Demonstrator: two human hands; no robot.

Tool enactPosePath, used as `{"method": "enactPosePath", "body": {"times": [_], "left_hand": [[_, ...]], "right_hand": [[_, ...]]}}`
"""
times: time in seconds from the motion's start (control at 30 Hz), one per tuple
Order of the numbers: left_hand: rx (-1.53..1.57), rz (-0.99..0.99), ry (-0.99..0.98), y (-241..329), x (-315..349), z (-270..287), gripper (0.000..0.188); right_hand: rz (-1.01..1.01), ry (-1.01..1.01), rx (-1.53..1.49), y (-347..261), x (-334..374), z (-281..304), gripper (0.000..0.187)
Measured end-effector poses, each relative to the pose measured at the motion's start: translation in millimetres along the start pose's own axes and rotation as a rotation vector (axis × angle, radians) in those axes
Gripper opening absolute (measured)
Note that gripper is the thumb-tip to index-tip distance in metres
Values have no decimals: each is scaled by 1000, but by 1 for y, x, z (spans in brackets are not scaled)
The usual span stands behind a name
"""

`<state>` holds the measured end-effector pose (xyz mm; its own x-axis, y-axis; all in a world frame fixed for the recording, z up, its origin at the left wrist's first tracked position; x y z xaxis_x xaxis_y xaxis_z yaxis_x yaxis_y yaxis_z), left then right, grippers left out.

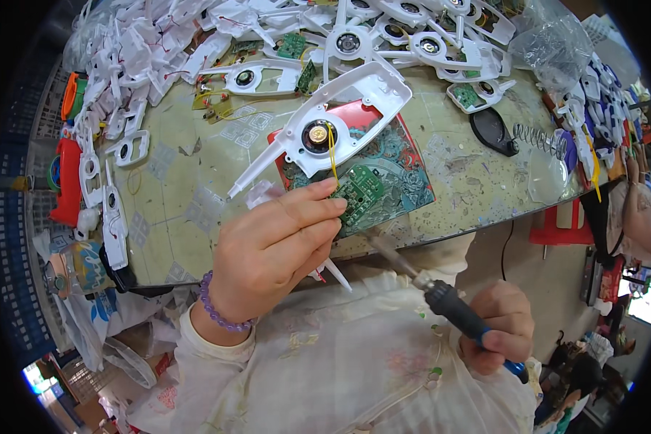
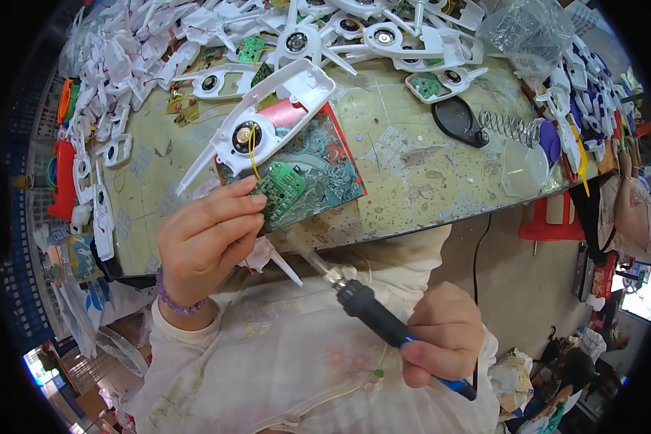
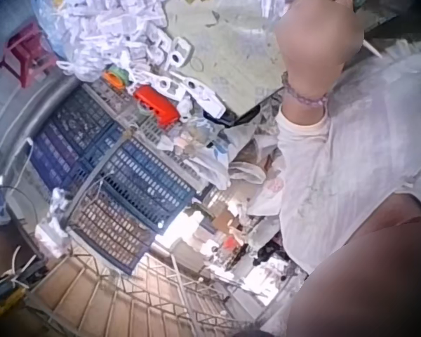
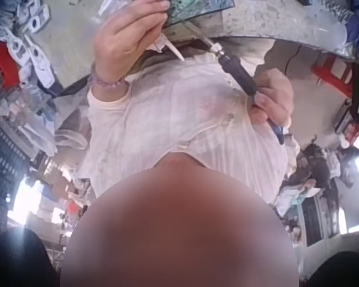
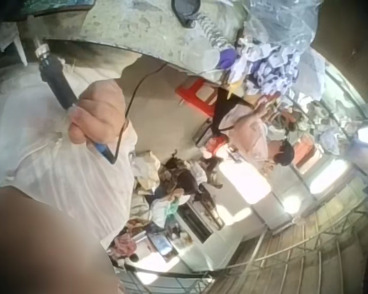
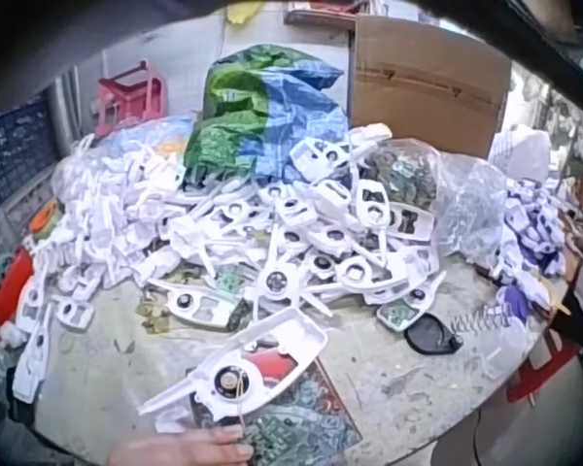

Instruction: Soldering wires to small circuit boards and assembling them into plastic toy housings.

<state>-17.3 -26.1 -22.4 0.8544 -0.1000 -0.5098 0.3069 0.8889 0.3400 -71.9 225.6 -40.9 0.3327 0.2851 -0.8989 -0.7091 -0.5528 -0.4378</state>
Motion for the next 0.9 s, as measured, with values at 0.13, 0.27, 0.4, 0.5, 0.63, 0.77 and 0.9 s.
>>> {"method": "enactPosePath", "body": {"times": [0.13,0.27,0.4,0.5,0.63,0.77,0.9], "left_hand": [[2,-5,-1,-1,1,-1,20],[5,1,1,1,1,-1,22],[3,50,17,3,0,-1,16],[3,45,25,3,0,-1,16],[2,46,32,3,0,-2,16],[-6,-9,-5,1,1,-1,23],[-7,-6,-6,2,1,-1,24]], "right_hand": [[-3,-75,63,6,-5,-8,24],[-6,-84,59,7,-4,-7,24],[-23,-94,61,7,-4,-7,23],[-32,-99,56,7,-5,-7,23],[-18,-105,59,8,-5,-7,23],[7,-128,53,7,-6,-7,23],[8,-151,59,5,-9,-8,22]]}}
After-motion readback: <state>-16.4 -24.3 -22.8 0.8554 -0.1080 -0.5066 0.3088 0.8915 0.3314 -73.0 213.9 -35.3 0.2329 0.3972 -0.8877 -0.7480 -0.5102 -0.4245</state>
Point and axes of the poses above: each hand's wrist, its own x-axis away from the middle knuckle, its own z-axis out of the back of the hand, y = z × x, the point moved 3 cm from there along -x, towards the middle knuckle, and after that the axes turned 11 degrees about -x, right-handed, at the moved point
